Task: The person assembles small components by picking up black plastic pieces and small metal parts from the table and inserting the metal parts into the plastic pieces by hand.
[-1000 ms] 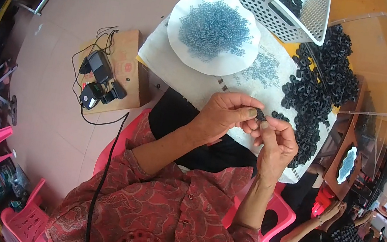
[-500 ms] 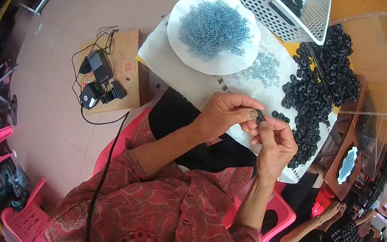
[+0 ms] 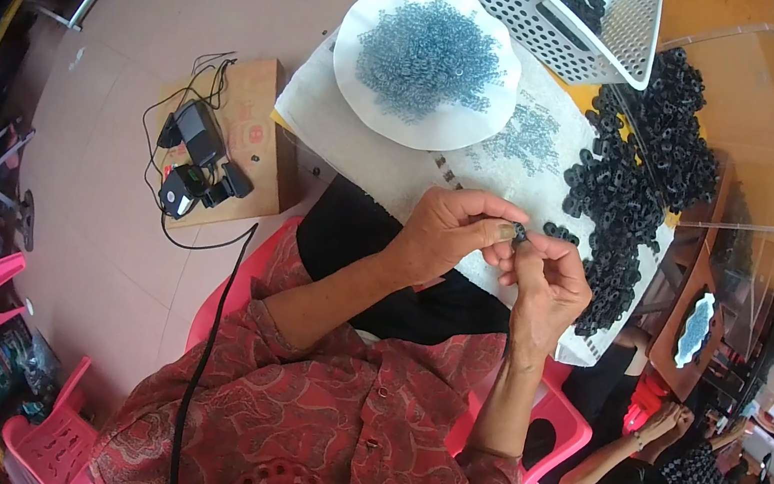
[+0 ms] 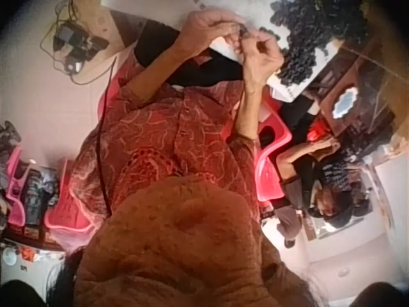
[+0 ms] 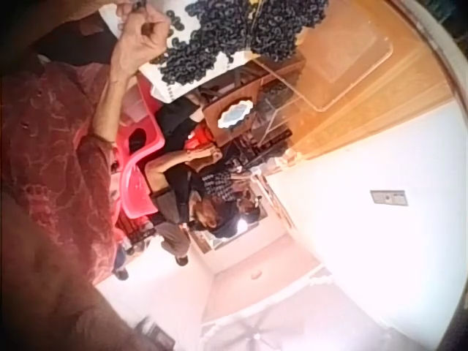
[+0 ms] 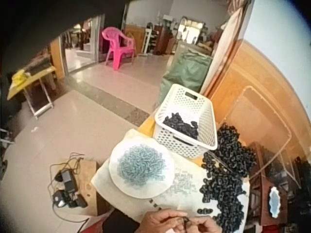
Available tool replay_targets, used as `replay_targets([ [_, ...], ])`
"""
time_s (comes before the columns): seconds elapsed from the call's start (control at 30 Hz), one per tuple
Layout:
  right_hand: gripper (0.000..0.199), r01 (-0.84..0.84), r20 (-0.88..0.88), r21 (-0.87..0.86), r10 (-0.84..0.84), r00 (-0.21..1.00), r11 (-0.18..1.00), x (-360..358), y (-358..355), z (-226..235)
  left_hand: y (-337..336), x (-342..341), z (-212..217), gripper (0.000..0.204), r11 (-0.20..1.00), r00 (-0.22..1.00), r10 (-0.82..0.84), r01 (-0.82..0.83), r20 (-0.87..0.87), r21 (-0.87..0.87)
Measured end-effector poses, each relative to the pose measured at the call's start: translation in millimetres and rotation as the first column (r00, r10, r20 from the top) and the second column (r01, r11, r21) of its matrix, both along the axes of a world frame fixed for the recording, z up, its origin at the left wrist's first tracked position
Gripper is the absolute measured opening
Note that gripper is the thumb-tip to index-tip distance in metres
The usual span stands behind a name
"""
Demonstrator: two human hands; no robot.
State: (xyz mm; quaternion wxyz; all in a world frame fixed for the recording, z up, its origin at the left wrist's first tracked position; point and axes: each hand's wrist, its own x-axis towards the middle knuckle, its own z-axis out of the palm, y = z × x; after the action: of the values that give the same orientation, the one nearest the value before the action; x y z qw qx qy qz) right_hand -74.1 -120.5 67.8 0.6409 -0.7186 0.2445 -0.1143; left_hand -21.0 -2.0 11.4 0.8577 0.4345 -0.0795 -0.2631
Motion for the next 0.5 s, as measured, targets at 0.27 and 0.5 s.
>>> replay_targets([
  [0.27, 0.008, -0.021, 0.026, -0.081, 0.023, 0.999, 0.996, -3, 2, -5, -4, -4, -7, 0.016, 0.998, 0.995, 0.034, -0.039, 0.097, 0.054],
  [0.5, 0.008, -0.093, 0.026, -0.003, 0.094, 0.995, 0.996, -3, 0, 6, -2, -2, -5, 0.016, 0.999, 0.998, 0.049, -0.050, 0.051, 0.011],
])
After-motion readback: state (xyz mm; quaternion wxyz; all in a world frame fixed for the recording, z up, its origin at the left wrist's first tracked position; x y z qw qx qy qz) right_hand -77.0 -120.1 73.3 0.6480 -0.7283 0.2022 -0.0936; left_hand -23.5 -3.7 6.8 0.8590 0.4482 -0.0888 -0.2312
